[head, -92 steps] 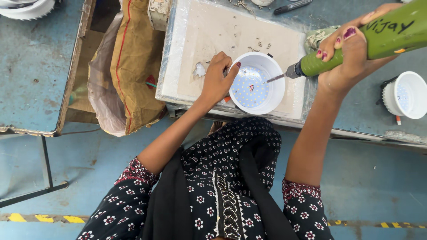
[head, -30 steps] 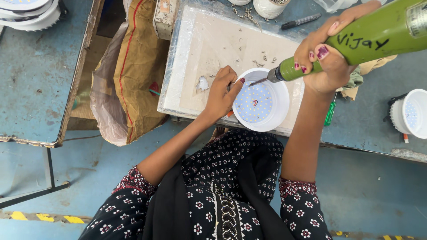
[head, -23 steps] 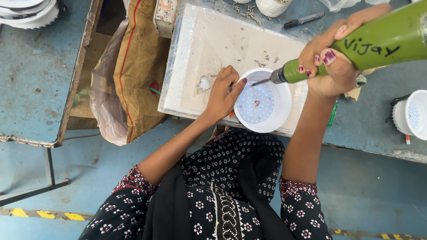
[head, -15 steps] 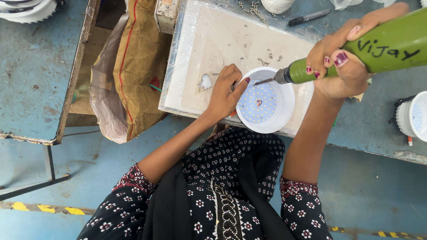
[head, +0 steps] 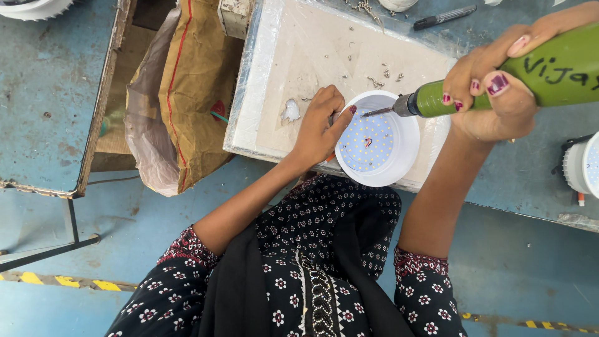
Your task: The person uses a green electric screwdriver to fasten screws into the base of white LED light fixtures. They handle multiple units, placing each completed fixture aside and picking up the next one to continue the assembly process.
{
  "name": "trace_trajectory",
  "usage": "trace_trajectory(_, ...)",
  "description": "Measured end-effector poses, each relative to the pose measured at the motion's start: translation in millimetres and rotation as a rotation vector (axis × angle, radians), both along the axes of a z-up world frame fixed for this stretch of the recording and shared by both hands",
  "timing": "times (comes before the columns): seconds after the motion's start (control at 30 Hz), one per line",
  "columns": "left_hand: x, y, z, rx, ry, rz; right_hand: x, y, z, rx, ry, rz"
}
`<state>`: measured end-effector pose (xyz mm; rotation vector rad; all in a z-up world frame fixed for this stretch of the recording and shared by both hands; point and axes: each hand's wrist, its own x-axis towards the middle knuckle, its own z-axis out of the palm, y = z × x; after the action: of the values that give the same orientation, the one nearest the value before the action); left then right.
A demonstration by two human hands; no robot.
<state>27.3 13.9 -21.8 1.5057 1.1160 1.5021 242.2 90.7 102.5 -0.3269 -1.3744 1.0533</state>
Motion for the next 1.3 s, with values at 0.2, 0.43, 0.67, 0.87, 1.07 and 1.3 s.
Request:
trace_trajectory(0.2,-0.4,-0.1,0.8,-0.011,-0.001,-0.002,5.2,0.0,0.5,0.021,-0.019,0.020)
trace_trajectory(0.43,-0.5,-0.7,1.7,-0.019,-0.001,-0.005,5.5,4.0,-3.5,0.038,-0.022,0.009)
trace_trajectory(0.67,-0.5,-0.2,1.2,-0.022,-0.003,-0.005,4.1,-0.2,-9.9,0.041,-0.010,-0.064)
trace_trajectory(0.87,0.9,0.7,-1.2,-0.015,-0.008,0.010,-13.2,-1.1,-52.7,0.050,0.047,-0.557)
trace_trajectory(1.07,2.3,2.5,-9.3,0.037,-0.010,0.026,-12.0,20.5,-62.1,-0.116,0.140,-0.668)
trace_trajectory(1.3,3.8,2.4,-13.8,0.106,0.031,0.058,-61.0,-16.1,-3.2,-0.051,0.048,-0.362)
